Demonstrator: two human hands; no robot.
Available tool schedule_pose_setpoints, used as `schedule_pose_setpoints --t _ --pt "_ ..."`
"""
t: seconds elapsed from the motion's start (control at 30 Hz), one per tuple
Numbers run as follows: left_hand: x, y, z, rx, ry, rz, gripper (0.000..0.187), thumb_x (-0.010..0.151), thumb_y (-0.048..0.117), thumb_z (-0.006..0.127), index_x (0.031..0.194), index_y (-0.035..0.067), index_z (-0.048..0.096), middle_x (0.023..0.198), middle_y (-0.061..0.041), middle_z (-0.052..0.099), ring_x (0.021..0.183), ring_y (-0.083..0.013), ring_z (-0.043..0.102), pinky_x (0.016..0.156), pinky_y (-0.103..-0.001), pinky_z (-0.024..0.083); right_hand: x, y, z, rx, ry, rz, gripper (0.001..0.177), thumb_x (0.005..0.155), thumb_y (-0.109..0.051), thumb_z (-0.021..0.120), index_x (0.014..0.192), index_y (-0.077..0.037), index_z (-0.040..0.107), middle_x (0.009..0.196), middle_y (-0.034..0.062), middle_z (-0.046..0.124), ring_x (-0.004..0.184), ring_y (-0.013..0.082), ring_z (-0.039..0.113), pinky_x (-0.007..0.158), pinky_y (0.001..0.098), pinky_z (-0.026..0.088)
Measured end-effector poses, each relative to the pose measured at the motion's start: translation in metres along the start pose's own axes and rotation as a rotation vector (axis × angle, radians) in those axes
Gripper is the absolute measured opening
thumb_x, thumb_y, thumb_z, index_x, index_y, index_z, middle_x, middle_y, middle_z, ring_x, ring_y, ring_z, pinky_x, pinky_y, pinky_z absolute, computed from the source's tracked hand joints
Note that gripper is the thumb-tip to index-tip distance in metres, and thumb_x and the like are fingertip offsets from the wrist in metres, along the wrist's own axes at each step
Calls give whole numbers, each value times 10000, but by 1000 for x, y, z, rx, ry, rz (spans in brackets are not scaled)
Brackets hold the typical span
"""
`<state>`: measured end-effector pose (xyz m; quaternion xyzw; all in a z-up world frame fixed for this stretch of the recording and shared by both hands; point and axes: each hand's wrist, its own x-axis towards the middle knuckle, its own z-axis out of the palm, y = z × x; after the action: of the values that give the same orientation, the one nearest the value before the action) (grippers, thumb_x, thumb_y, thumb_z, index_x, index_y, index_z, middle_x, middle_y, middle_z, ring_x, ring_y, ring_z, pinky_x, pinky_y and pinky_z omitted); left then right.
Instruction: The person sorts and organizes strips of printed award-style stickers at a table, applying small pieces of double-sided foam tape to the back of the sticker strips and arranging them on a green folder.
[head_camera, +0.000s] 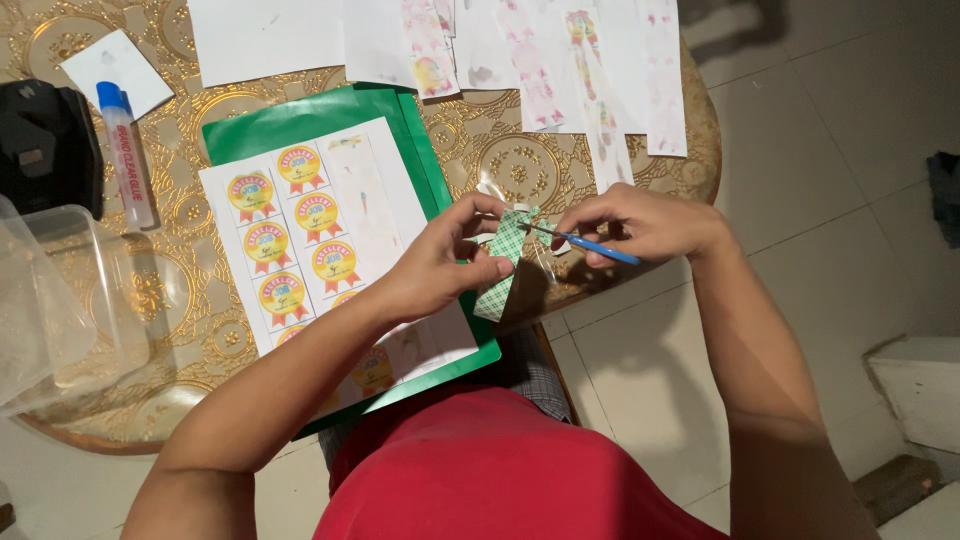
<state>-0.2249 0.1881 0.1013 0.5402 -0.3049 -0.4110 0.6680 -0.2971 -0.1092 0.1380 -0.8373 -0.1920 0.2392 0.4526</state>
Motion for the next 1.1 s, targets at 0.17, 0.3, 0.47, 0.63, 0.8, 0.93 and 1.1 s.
schedule_pose_setpoints --t 0.17,0.3,0.47,0.63,0.8,0.93,1.1 --pt "2 3 4 0 -7 -44 523 903 54 749 1349 85 477 1231 -61 521 954 -116 577 799 -245 529 -1 -6 -2 36 -17 3 408 877 -195 710 1255 -45 686 735 9 639 612 62 570 510 241 453" --pt "6 4 6 -52 -13 -59 513 891 38 734 1330 86 471 1252 -50 526 940 -108 588 703 -231 534 -1 -10 -4 -16 -13 19 405 863 -201 733 1236 -47 697 730 10 651 593 74 557 499 254 442" --pt "9 2 6 -60 -20 -79 513 887 41 736 1324 94 473 1234 -55 533 927 -109 608 646 -225 529 -4 -7 -6 -42 -14 37 415 848 -189 747 1232 -41 697 723 24 666 599 86 571 505 264 453" --pt "15 8 1 -135 -51 -122 631 883 42 758 1417 137 436 1230 -65 479 922 -110 581 635 -218 479 -5 4 -7 97 35 85 336 911 -139 645 1226 -47 715 774 12 752 686 75 667 609 253 527" --pt "41 29 -22 82 -88 -193 793 842 61 775 1498 217 357 1210 -65 468 891 -126 551 665 -259 509 -7 9 -10 4 91 18 324 901 -131 662 1210 -42 703 765 16 698 683 100 633 596 266 502" --pt "86 37 -48 836 -95 11 904 829 169 805 1527 150 231 1371 -157 548 1011 -242 689 868 -320 556 -10 14 -7 -123 385 18 267 997 -186 595 1228 -57 635 848 10 641 794 111 739 643 260 560" --pt "112 4 -38 1255 0 159 577 1029 200 676 1505 142 355 1472 -175 519 1110 -361 671 859 -483 561 7 13 48 -498 592 641 321 959 -192 614 1239 -39 577 739 121 691 716 347 719 629 475 536"
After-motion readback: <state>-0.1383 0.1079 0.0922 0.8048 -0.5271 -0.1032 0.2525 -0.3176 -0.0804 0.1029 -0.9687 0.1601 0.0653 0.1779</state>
